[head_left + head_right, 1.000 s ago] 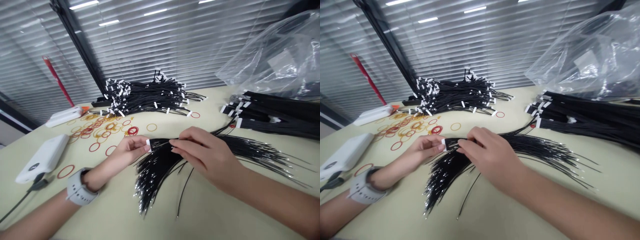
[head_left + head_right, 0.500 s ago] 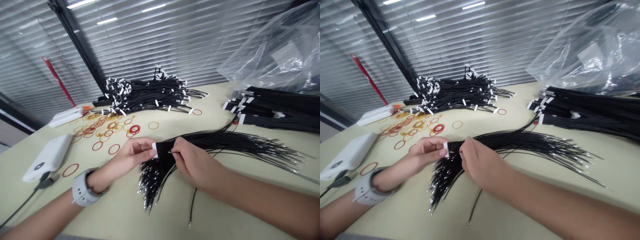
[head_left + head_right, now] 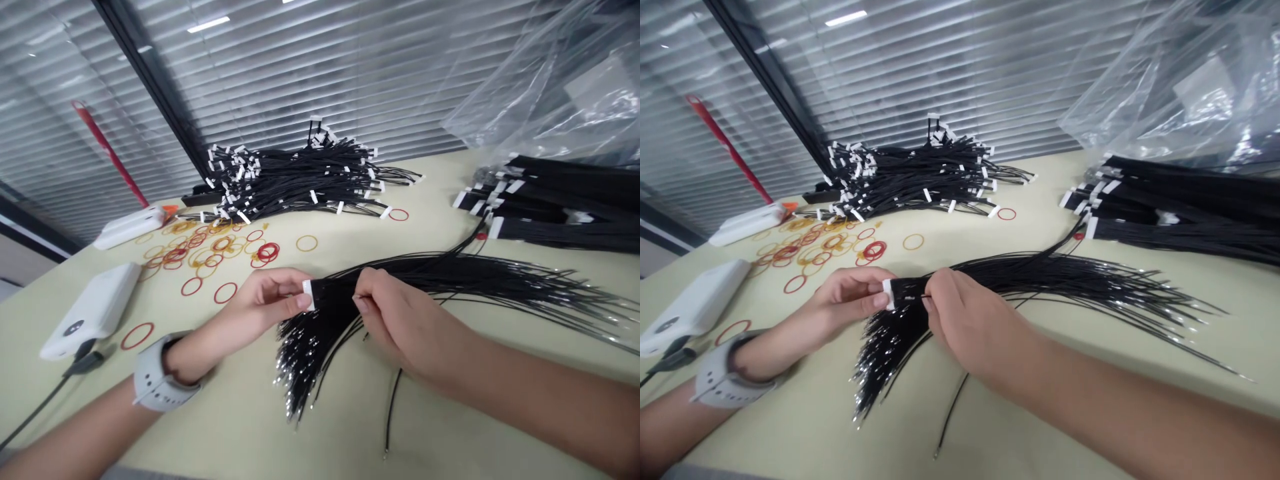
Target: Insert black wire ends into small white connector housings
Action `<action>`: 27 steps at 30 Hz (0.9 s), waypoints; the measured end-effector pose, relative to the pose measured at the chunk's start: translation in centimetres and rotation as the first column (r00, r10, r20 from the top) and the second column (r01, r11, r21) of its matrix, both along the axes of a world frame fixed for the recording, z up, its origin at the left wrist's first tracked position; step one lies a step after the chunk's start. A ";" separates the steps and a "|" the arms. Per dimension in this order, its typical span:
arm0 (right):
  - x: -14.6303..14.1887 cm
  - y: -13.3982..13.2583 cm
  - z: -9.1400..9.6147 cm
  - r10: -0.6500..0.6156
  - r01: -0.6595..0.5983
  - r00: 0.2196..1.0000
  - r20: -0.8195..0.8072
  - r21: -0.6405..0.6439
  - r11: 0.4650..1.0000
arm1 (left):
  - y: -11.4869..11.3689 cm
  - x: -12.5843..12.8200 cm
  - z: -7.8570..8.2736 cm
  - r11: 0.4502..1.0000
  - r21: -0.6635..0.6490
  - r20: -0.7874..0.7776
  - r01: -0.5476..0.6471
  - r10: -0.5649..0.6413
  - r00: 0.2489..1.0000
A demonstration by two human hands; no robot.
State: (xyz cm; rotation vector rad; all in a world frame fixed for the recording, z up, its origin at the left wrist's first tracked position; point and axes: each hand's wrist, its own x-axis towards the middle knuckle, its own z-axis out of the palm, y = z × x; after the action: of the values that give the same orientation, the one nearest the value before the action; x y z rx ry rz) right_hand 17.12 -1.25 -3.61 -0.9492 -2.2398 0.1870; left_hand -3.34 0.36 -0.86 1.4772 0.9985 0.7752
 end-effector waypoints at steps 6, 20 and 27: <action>-0.3 -0.3 0.1 -0.004 -0.017 0.996 -0.092 -0.234 0.972 | 0.0 -0.1 0.0 1.000 0.014 -0.023 0.024 -0.023 0.999; 0.4 0.1 -0.3 0.014 -0.010 0.999 -0.029 0.105 0.994 | -0.1 0.0 -0.1 0.997 0.001 -0.027 0.073 -0.073 0.997; 0.2 0.0 -0.3 0.032 -0.031 0.999 -0.016 0.095 0.995 | 0.0 -0.1 -0.2 0.995 -0.015 0.002 0.096 -0.096 0.995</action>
State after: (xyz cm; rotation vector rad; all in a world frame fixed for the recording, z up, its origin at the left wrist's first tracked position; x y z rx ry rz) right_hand 17.36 -1.26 -3.91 -0.8591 -2.2275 0.1023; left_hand -3.41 0.40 -1.03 1.5008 0.9235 0.6980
